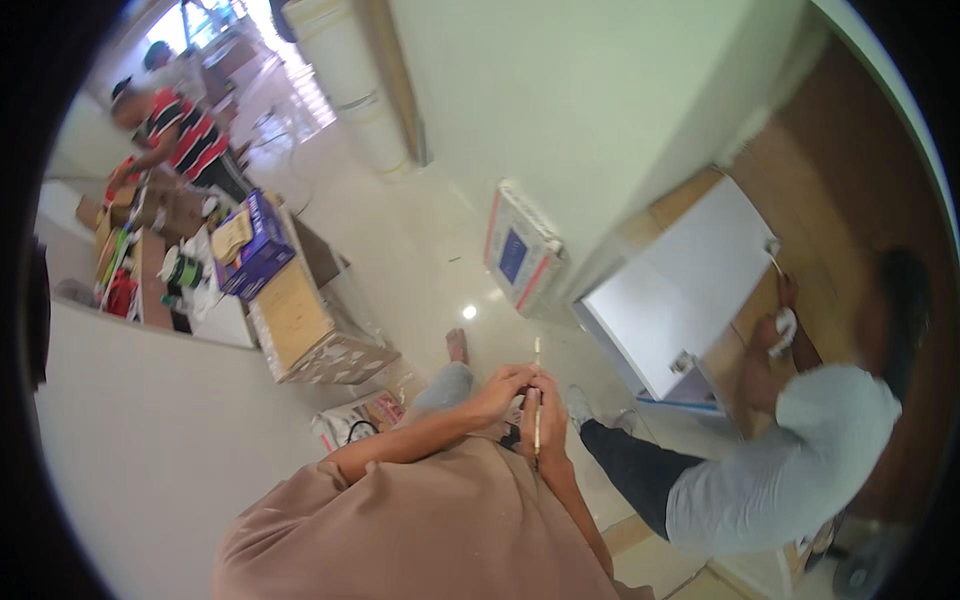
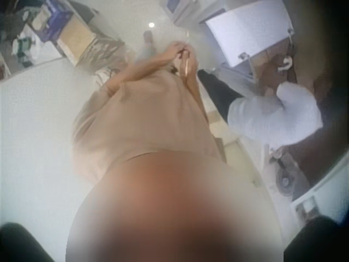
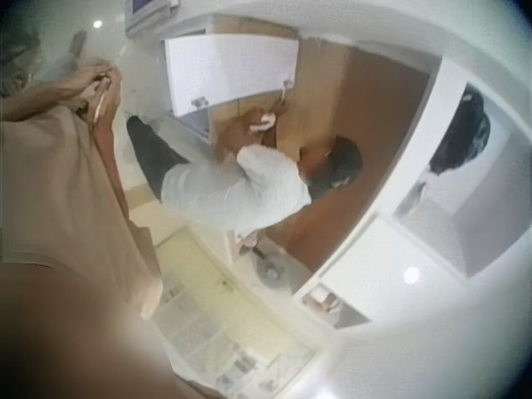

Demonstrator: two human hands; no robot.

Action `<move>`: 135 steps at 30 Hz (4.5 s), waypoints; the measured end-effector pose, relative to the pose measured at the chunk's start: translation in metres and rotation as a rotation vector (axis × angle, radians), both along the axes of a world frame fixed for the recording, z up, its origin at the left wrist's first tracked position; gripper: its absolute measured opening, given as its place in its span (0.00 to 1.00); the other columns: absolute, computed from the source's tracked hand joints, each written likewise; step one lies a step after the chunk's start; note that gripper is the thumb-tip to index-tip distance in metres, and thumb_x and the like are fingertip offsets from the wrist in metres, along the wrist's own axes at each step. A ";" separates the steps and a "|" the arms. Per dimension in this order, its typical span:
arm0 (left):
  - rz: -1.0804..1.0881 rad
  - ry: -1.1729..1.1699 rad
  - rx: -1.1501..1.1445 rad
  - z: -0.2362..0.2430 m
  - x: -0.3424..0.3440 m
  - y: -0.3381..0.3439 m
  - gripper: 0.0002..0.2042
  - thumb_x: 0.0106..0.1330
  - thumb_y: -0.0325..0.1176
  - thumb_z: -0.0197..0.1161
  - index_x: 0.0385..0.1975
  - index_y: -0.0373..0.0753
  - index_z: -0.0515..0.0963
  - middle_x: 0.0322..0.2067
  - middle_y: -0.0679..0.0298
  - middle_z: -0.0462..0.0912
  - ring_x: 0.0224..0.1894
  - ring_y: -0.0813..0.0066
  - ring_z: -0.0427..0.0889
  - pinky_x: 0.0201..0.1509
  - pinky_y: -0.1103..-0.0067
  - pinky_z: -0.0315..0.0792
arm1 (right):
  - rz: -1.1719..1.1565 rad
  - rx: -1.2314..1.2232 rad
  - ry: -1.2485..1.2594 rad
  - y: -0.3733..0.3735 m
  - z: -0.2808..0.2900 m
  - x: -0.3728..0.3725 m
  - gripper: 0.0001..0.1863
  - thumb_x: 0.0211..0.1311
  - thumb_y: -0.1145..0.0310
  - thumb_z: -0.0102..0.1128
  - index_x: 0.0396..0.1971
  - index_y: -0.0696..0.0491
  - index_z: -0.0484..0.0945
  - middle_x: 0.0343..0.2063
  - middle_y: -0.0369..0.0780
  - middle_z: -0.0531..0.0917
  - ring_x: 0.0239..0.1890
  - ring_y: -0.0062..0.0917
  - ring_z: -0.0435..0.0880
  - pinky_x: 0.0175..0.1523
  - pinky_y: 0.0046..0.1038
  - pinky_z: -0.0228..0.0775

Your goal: The person selects a paintbrush from a blue case, opens a small paint container, and walks through a room with other workers. They then pour a liquid from a small bottle into a paint bucket and stir the mixture with a roller.

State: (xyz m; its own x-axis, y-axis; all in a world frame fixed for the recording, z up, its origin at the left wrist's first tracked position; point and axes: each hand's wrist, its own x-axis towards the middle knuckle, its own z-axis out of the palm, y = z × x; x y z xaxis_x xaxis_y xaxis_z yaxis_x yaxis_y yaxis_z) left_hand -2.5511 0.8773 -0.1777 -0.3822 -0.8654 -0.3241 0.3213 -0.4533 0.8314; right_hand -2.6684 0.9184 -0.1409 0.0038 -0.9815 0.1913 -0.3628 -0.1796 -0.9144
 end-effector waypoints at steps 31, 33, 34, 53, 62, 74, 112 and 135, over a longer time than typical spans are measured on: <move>0.806 0.063 0.084 0.004 0.385 -0.232 0.12 0.72 0.38 0.66 0.45 0.37 0.86 0.33 0.70 0.84 0.37 0.85 0.76 0.41 0.82 0.68 | 0.835 -0.114 0.177 -0.344 -0.011 0.370 0.02 0.70 0.77 0.51 0.38 0.59 0.71 0.26 0.47 0.77 0.23 0.39 0.78 0.31 0.36 0.70; 0.911 -0.001 0.011 -0.001 0.404 -0.241 0.13 0.72 0.39 0.66 0.47 0.36 0.86 0.32 0.71 0.84 0.36 0.86 0.76 0.40 0.82 0.67 | 0.937 -0.129 0.172 -0.363 -0.015 0.394 0.02 0.71 0.76 0.51 0.38 0.58 0.71 0.25 0.45 0.76 0.23 0.35 0.77 0.30 0.35 0.69; 0.935 0.021 0.029 -0.004 0.415 -0.246 0.13 0.72 0.38 0.66 0.47 0.36 0.86 0.32 0.71 0.84 0.36 0.86 0.75 0.40 0.82 0.67 | 0.982 -0.121 0.184 -0.373 -0.017 0.406 0.02 0.72 0.75 0.50 0.38 0.58 0.71 0.24 0.44 0.76 0.23 0.32 0.76 0.31 0.33 0.69; 1.371 0.199 -0.070 0.025 0.607 -0.499 0.10 0.74 0.36 0.65 0.41 0.34 0.84 0.38 0.67 0.81 0.38 0.82 0.77 0.46 0.81 0.73 | 1.475 -0.465 0.028 -0.674 0.009 0.652 0.03 0.69 0.78 0.54 0.41 0.58 0.72 0.29 0.46 0.77 0.26 0.37 0.78 0.31 0.37 0.69; 1.366 0.545 -0.041 0.004 0.705 -0.530 0.16 0.75 0.43 0.62 0.52 0.37 0.78 0.37 0.70 0.79 0.42 0.81 0.77 0.48 0.79 0.73 | 1.406 -0.233 -0.195 -0.685 -0.014 0.764 0.02 0.70 0.76 0.53 0.38 0.58 0.72 0.31 0.47 0.78 0.29 0.35 0.81 0.35 0.34 0.73; 1.572 0.708 0.028 0.000 0.963 -0.644 0.12 0.75 0.46 0.60 0.33 0.47 0.73 0.30 0.74 0.73 0.33 0.83 0.70 0.36 0.83 0.63 | 1.109 0.058 -0.237 -0.810 0.013 1.039 0.25 0.80 0.61 0.41 0.67 0.60 0.61 0.47 0.48 0.80 0.23 0.20 0.79 0.28 0.22 0.68; 2.071 -0.015 0.293 0.005 1.711 -0.845 0.09 0.70 0.35 0.62 0.46 0.42 0.80 0.38 0.68 0.83 0.38 0.78 0.80 0.40 0.80 0.69 | 1.263 0.238 0.309 -1.234 -0.131 1.729 0.16 0.77 0.65 0.50 0.50 0.59 0.81 0.24 0.40 0.82 0.21 0.21 0.79 0.29 0.26 0.73; 1.962 -1.452 1.258 0.010 2.465 -0.716 0.39 0.62 0.39 0.63 0.73 0.34 0.58 0.72 0.38 0.55 0.73 0.37 0.58 0.69 0.50 0.63 | 1.442 0.222 0.490 -1.207 -0.113 2.278 0.14 0.74 0.69 0.51 0.48 0.60 0.82 0.25 0.40 0.83 0.24 0.22 0.83 0.32 0.26 0.75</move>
State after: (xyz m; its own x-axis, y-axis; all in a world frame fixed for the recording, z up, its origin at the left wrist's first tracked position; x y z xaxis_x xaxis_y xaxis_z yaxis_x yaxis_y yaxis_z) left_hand -0.0861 0.1616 -0.1676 0.7019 0.6987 0.1385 0.5231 -0.6376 0.5655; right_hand -0.3903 -0.2889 -0.2536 0.9615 -0.0961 -0.2573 -0.2695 -0.5112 -0.8161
